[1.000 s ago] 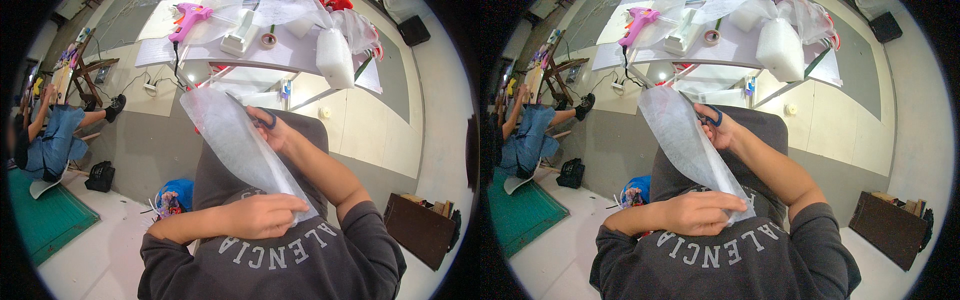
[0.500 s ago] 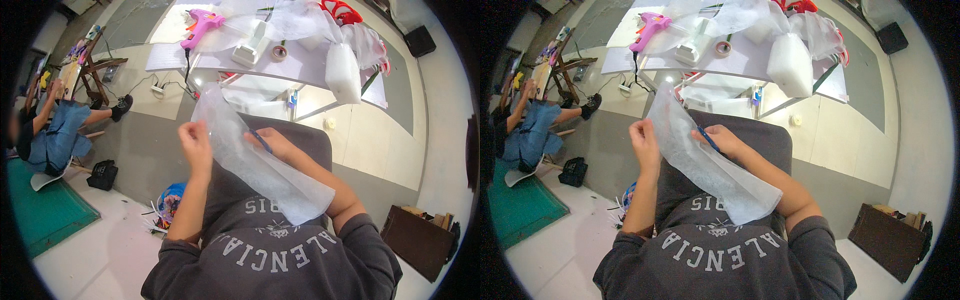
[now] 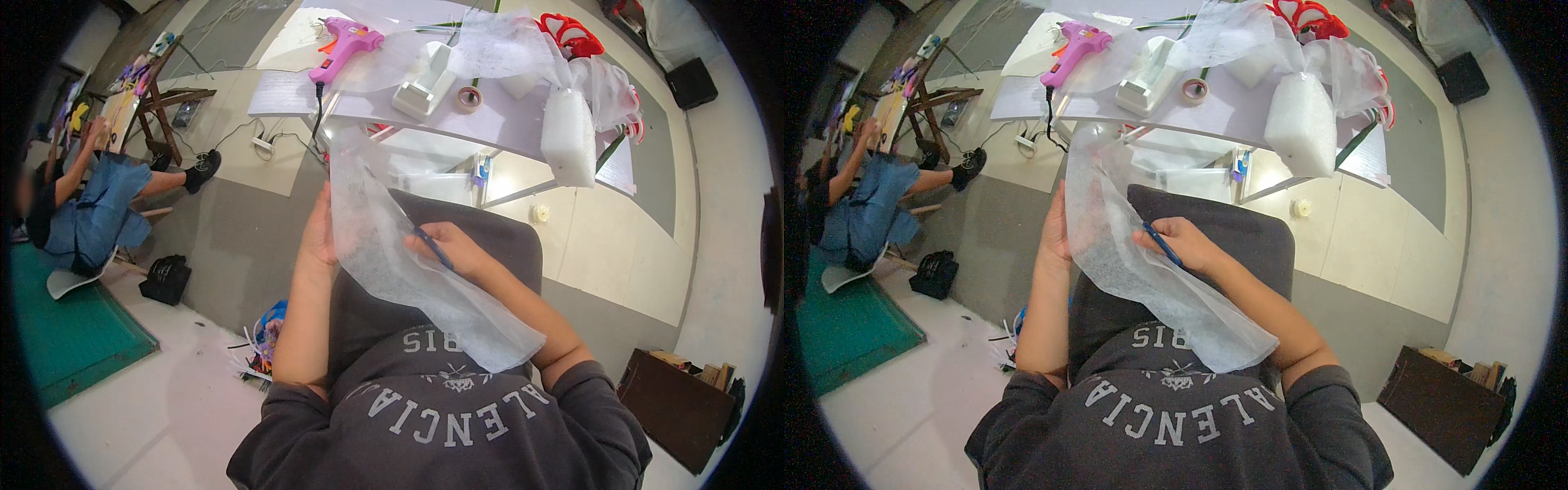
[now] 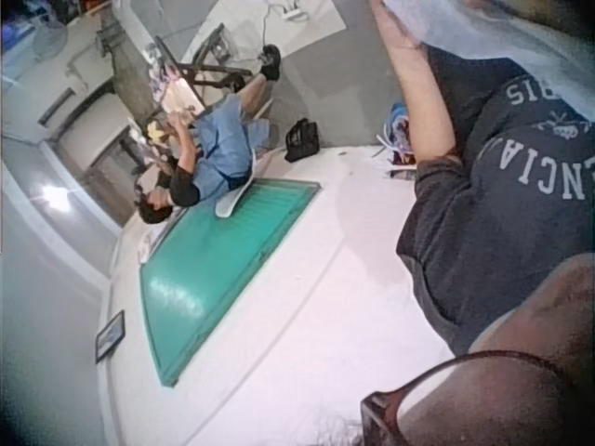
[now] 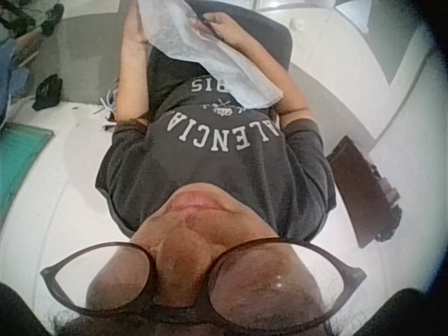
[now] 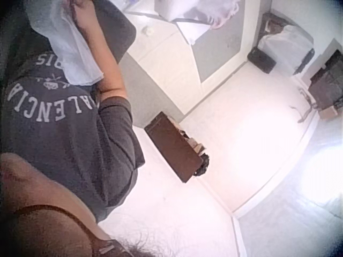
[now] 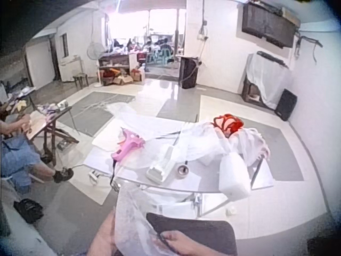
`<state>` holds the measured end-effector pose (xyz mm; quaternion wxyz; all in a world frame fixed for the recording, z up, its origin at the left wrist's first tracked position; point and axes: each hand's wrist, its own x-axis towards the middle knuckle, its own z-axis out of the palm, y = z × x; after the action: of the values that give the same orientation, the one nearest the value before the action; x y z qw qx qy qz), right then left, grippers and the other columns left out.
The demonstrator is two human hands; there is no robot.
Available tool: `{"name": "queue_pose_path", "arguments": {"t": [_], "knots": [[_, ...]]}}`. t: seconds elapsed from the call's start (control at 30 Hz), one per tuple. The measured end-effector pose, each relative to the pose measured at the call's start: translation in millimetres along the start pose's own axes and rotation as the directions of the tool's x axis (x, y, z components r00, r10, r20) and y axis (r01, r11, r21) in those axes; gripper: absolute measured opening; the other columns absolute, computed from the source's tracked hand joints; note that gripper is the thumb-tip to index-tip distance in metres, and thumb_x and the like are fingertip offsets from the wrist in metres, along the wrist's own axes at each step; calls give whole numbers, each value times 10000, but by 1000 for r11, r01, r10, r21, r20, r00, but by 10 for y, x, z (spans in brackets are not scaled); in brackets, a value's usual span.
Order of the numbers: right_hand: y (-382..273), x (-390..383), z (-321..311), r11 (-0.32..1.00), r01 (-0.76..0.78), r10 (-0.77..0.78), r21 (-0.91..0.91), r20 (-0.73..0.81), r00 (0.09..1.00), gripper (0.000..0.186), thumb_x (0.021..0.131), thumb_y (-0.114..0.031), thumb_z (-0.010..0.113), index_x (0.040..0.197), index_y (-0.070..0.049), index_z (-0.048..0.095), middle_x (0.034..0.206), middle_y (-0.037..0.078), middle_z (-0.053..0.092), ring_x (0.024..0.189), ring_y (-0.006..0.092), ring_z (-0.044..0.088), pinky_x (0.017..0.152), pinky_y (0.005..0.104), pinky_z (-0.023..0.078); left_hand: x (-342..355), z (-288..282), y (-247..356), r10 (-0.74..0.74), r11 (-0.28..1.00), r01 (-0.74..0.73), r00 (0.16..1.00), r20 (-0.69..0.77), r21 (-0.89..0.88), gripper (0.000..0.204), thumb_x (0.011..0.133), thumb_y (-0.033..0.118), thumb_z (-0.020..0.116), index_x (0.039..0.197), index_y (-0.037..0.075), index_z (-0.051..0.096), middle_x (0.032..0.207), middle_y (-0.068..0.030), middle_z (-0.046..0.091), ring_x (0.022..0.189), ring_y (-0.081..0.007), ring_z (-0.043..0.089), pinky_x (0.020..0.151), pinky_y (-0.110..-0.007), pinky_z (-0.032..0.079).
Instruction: The person assembles decorative red and white fabric flowers by wrapping stems with green tape, using a glue gun to attach components, and cutting white mesh fabric with scissors to wrap around the final arrangement.
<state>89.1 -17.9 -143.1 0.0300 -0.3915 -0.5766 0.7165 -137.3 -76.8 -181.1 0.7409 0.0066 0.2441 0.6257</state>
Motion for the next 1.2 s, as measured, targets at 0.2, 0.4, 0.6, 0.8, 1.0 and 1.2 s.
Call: {"name": "queue_pose_path", "arguments": {"t": [0.2, 0.4, 0.6, 0.8, 1.0, 1.2], "knots": [[-129, -95, -15, 974, -20, 22, 226, -9, 1000, 469, 801, -465, 611, 822, 3, 639, 712, 14, 584, 629, 77, 498, 579, 234, 413, -84, -42, -87, -78, 989, 87, 994, 80, -118, 526, 845, 402, 543, 1229, 53, 459, 1208, -132, 511, 1116, -293, 483, 925, -454, 408], [-88, -126, -170, 999, 29, -31, -17, -105, 994, 488, 771, -497, 621, 706, -14, 606, 607, -6, 507, 564, 87, 440, 505, 259, 358, -52, 200, -129, 18, 997, -12, 998, 68, -77, 737, 751, 517, 607, 1278, 49, 390, 1256, -132, 467, 1149, -302, 452, 965, -463, 363], [-24, -101, -328, 941, 38, -123, -335, -236, 964, 542, 731, -531, 632, 606, -9, 555, 511, 49, 443, 512, 136, 425, 481, 298, 348, -53, 391, -98, 61, 998, -60, 991, 123, -18, 788, 724, 524, 641, 1291, 54, 363, 1276, -124, 446, 1152, -299, 449, 984, -458, 336], [-239, -207, -337, 768, -50, -189, -639, -300, 935, 541, 731, -546, 606, 620, -18, 562, 533, 125, 526, 520, 252, 530, 522, 359, 421, -59, 483, -92, 84, 995, -85, 996, 25, 48, 696, 764, 446, 629, 1280, 50, 384, 1253, -140, 475, 1144, -303, 465, 972, -465, 362], [-271, -192, -436, 834, -45, -98, -549, -228, 969, 524, 739, -558, 601, 624, -50, 551, 540, 85, 533, 545, 204, 554, 532, 337, 433, 39, 232, -102, 225, 958, -183, 956, -187, 219, 409, 803, 119, 569, 1183, 28, 450, 1140, -101, 552, 1060, -252, 525, 927, -423, 406], [-112, -174, -498, 936, 20, 13, 353, -91, 996, 454, 774, -531, 591, 735, -84, 525, 557, -13, 462, 459, 101, 433, 420, 228, 302, 185, 122, -176, 384, 903, -308, 891, -241, 300, 335, 779, 9, 544, 1104, 13, 464, 1101, -113, 543, 1027, -243, 525, 899, -393, 422]]}}
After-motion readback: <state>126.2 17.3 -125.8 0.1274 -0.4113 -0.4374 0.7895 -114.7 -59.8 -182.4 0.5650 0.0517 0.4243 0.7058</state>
